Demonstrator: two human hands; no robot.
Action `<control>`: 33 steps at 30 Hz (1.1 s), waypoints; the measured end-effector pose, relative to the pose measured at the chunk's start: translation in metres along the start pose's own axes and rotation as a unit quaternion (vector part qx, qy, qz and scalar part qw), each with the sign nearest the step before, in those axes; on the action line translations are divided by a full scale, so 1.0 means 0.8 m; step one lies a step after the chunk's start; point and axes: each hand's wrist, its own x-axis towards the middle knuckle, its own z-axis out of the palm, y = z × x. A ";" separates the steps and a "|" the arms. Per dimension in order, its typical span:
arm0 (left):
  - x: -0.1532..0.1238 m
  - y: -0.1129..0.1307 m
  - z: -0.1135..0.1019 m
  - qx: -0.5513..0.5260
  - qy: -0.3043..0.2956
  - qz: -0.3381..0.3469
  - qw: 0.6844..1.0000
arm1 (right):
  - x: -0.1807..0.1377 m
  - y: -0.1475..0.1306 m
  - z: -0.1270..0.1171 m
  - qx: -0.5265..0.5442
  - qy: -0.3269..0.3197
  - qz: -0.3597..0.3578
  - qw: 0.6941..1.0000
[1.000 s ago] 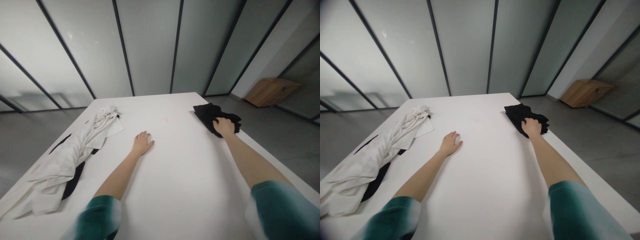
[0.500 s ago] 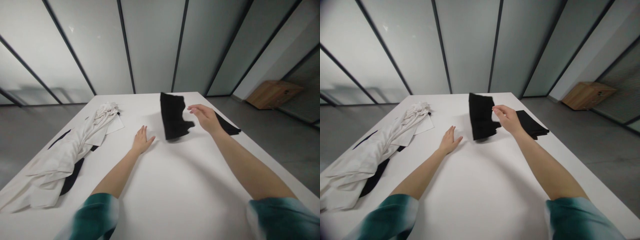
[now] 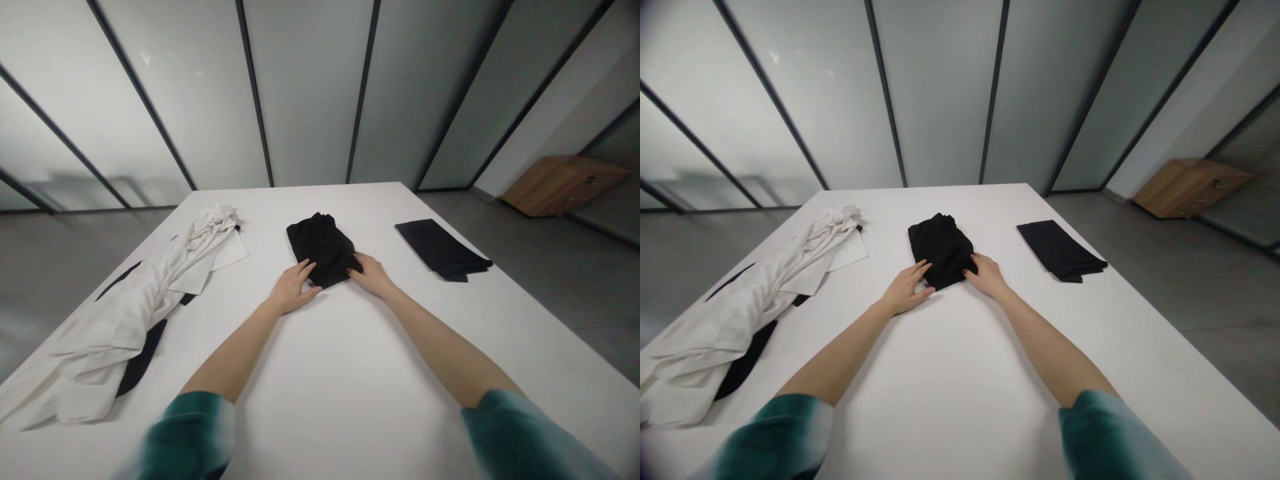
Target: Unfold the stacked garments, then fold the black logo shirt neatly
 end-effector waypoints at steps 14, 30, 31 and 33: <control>0.010 -0.018 -0.008 -0.332 0.167 -0.230 0.900 | -0.026 -0.039 -0.011 0.112 0.106 -0.115 0.981; 0.011 -0.028 -0.027 -0.665 0.175 -0.336 0.643 | -0.017 -0.045 -0.002 0.257 -0.015 -0.034 0.966; 0.013 -0.034 -0.027 -0.660 0.189 -0.341 0.642 | -0.013 -0.041 -0.005 0.307 0.013 0.005 0.952; 0.016 -0.051 -0.025 -0.643 0.228 -0.329 0.653 | -0.002 -0.027 -0.009 0.399 0.104 0.069 0.908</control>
